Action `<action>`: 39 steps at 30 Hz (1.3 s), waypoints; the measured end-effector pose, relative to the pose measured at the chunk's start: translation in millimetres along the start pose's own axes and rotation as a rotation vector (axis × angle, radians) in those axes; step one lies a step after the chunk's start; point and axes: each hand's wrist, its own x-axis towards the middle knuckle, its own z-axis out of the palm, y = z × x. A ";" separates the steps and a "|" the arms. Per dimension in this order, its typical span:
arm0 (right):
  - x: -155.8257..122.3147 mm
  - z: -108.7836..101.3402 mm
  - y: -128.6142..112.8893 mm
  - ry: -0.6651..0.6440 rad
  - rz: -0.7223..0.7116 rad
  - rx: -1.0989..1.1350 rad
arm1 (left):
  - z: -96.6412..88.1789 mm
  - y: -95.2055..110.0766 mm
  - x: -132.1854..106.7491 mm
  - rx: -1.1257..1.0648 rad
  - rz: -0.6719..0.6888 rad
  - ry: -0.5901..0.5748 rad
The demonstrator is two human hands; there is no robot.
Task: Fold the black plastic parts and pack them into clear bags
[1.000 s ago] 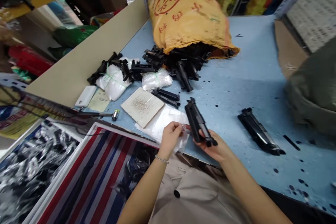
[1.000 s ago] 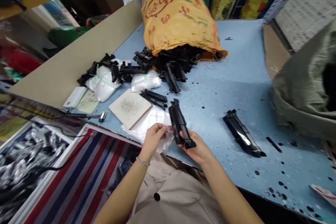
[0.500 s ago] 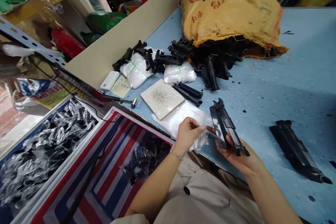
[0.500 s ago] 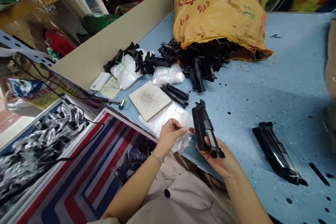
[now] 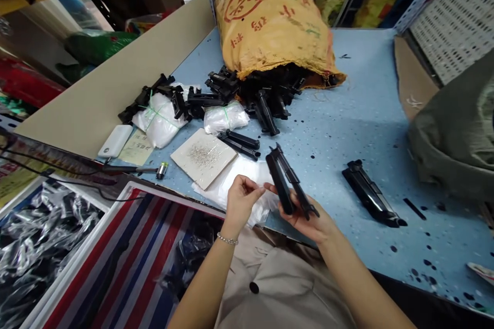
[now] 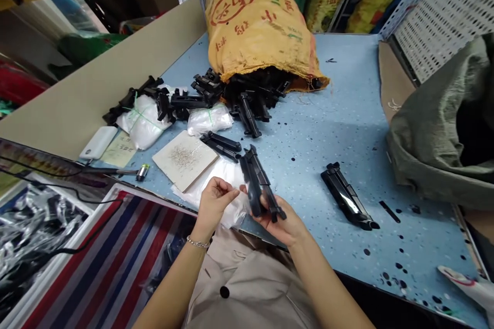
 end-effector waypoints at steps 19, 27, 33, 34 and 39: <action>-16.1 -13.8 -4.6 0.031 -0.086 -0.065 | 34.2 -2.9 -2.1 0.254 0.068 -0.080; -19.5 -20.8 -20.2 0.102 -0.141 0.041 | 24.5 5.9 0.7 -0.050 -0.065 -0.188; -33.3 -34.1 -34.3 0.084 -0.214 0.129 | 11.0 6.2 6.5 0.627 0.406 -0.204; -36.8 -35.7 -36.7 0.112 -0.237 0.108 | 12.2 5.3 7.4 0.713 0.461 -0.209; -71.0 -33.6 -30.9 0.140 -0.210 0.043 | 30.7 -2.6 12.9 0.821 0.555 -0.207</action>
